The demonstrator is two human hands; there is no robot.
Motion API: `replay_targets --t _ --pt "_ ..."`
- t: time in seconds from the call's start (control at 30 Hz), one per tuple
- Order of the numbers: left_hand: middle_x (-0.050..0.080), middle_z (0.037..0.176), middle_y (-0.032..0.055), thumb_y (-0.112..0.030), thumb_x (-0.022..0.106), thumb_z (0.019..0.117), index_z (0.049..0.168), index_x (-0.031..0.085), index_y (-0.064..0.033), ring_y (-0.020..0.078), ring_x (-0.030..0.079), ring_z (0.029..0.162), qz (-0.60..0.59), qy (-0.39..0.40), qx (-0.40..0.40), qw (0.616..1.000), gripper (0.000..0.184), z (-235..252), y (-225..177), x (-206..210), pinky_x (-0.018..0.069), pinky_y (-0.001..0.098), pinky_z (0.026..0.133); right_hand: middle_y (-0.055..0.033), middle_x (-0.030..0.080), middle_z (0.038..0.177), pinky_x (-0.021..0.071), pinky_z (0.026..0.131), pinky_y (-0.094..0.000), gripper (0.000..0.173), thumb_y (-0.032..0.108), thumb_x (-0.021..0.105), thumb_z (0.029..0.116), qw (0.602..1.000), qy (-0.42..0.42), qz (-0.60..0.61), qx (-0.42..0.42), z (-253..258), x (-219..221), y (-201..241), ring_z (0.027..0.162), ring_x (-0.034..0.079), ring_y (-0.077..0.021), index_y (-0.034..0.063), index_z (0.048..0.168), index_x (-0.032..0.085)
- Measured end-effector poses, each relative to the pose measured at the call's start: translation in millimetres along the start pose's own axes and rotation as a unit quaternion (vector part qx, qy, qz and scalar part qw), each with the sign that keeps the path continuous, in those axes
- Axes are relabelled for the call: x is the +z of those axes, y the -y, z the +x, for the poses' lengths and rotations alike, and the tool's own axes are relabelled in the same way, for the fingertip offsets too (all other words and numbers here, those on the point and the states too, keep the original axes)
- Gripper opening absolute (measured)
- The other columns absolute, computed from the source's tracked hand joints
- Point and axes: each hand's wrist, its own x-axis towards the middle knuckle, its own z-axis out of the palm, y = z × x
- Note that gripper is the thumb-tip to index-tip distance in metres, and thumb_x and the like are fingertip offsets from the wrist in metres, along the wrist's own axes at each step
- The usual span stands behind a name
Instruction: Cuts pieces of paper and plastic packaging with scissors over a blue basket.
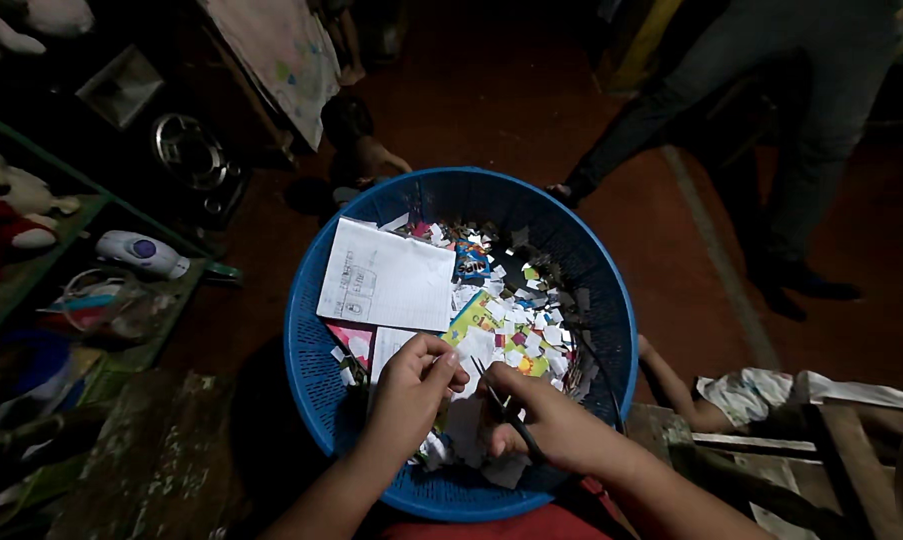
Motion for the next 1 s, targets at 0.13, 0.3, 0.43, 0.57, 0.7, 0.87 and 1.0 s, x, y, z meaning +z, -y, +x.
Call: replay_targets --t 0.13,0.3,0.43,0.57,0.7,0.87,1.0 --pt "0.068 0.078 -0.0016 -0.009 0.059 0.1008 0.103 0.063 -0.0046 0.0064 0.068 0.069 0.018 0.020 -0.005 1.000 0.006 -0.2 0.9 0.8 0.0581 0.0220 0.068 0.0018 0.064 0.082 0.0520 0.062 -0.0229 0.070 0.069 0.066 0.0853 0.999 -0.027 0.014 -0.025 1.1 1.9 -2.7 0.070 0.060 -0.0036 0.0058 0.115 0.059" --pt "0.069 0.079 -0.0009 -0.009 0.061 0.1000 0.102 0.065 -0.0045 0.0068 0.068 0.069 0.017 0.023 -0.007 1.000 0.006 -0.7 -0.2 1.5 0.0587 0.0217 0.068 0.0082 0.055 0.068 0.0412 0.053 -0.0143 0.051 0.049 0.082 0.0805 0.997 -0.069 0.032 -0.018 0.5 1.9 -2.3 0.057 0.048 0.0036 0.0080 0.104 0.063" --pt "0.072 0.085 0.0009 -0.007 0.056 0.1026 0.110 0.065 -0.0023 0.0090 0.071 0.076 0.003 0.027 -0.013 1.000 0.013 -0.8 -1.7 1.4 0.0600 0.0234 0.073 0.0117 0.052 0.065 0.0387 0.051 -0.0124 0.050 0.052 0.082 0.0785 0.993 -0.109 0.041 -0.016 0.2 1.2 -4.4 0.054 0.045 0.0059 0.0107 0.100 0.065" --pt "0.074 0.088 0.0039 -0.004 0.055 0.1020 0.115 0.058 -0.0020 0.0132 0.074 0.081 -0.023 0.022 -0.017 0.999 0.013 0.3 -1.8 1.3 0.0615 0.0273 0.076 0.0119 0.052 0.065 0.0390 0.051 -0.0128 0.050 0.052 0.082 0.0785 0.992 -0.117 0.038 0.005 -0.2 -0.2 -4.2 0.054 0.045 0.0053 0.0116 0.101 0.065" --pt "0.075 0.089 0.0055 -0.002 0.056 0.1016 0.113 0.055 -0.0019 0.0153 0.075 0.082 -0.038 0.009 -0.021 0.999 0.011 0.3 -1.9 2.0 0.0629 0.0300 0.078 0.0123 0.052 0.064 0.0393 0.051 -0.0124 0.048 0.051 0.083 0.0785 0.992 -0.116 0.037 0.014 -0.4 -0.7 -3.8 0.054 0.046 0.0058 0.0118 0.100 0.065" --pt "0.075 0.091 0.0080 -0.002 0.054 0.1026 0.112 0.055 -0.0010 0.0177 0.076 0.084 -0.050 0.008 -0.018 0.999 0.010 1.0 -0.7 0.9 0.0636 0.0321 0.080 0.0051 0.060 0.076 0.0482 0.057 -0.0204 0.063 0.063 0.075 0.0808 0.995 -0.094 0.006 0.014 -0.2 -0.8 -1.1 0.063 0.055 -0.0015 0.0082 0.111 0.063" --pt "0.074 0.089 0.0070 -0.003 0.054 0.1026 0.111 0.056 0.0001 0.0174 0.075 0.083 -0.056 0.016 -0.018 0.998 0.009 0.8 1.2 0.1 0.0640 0.0333 0.079 -0.0020 0.064 0.090 0.0535 0.067 -0.0292 0.076 0.072 0.067 0.0817 0.999 -0.035 -0.023 -0.009 0.6 0.4 -1.7 0.078 0.061 -0.0092 0.0055 0.117 0.060"
